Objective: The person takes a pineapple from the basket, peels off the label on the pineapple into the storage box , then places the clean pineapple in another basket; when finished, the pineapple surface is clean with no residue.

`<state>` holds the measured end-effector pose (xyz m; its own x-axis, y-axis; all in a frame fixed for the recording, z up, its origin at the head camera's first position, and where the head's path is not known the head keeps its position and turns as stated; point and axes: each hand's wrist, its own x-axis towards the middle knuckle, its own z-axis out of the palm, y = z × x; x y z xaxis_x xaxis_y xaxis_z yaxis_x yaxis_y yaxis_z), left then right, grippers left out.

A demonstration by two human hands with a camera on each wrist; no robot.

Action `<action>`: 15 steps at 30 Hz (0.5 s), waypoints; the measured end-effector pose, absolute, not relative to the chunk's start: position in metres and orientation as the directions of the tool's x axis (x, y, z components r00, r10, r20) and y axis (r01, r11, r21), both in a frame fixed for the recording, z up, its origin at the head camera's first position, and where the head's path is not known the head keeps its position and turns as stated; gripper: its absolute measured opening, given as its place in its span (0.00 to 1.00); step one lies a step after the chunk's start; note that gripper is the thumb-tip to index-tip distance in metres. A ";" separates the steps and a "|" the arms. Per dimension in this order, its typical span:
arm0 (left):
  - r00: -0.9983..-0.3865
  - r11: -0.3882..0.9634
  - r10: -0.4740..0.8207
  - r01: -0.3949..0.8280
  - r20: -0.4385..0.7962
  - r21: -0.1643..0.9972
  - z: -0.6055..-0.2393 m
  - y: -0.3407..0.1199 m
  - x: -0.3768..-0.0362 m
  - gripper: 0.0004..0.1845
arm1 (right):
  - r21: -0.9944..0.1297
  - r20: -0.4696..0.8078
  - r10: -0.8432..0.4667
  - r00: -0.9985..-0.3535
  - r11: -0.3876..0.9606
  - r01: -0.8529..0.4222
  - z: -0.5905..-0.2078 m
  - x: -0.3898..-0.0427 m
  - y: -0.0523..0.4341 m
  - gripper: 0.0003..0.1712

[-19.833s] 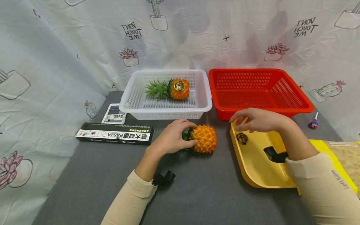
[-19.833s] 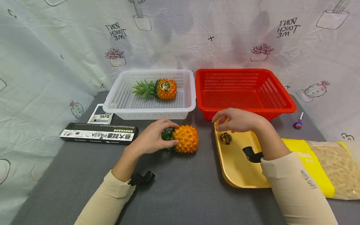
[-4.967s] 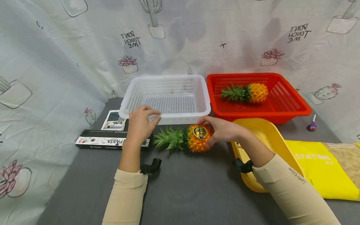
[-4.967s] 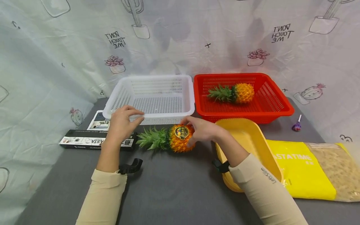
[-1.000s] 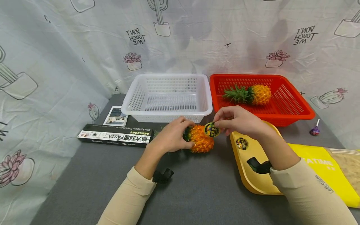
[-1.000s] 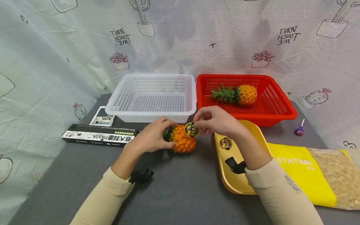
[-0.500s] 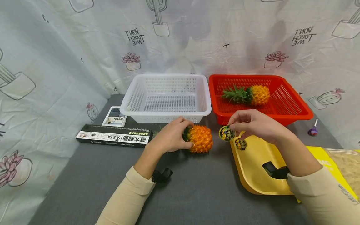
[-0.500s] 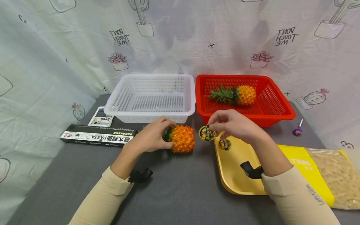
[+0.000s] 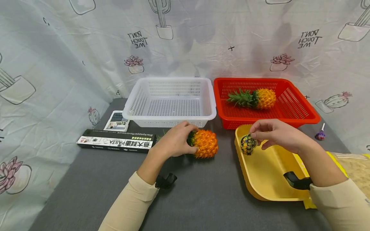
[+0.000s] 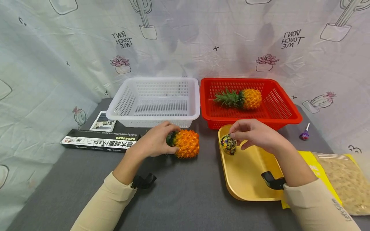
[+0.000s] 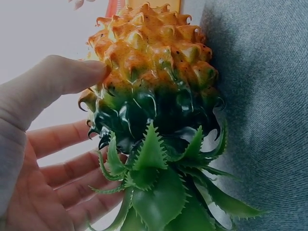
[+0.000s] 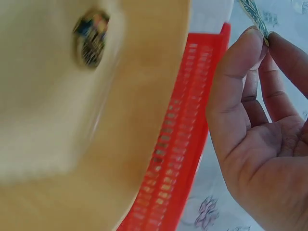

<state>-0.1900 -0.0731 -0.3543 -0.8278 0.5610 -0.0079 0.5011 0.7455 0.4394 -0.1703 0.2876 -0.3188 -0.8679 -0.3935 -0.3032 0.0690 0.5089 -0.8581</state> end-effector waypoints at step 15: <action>-0.827 0.740 0.562 0.500 -0.004 0.451 -0.353 -0.072 -0.189 0.35 | -0.757 -0.422 -0.287 -0.860 0.633 0.161 -0.343 -0.176 0.332 0.16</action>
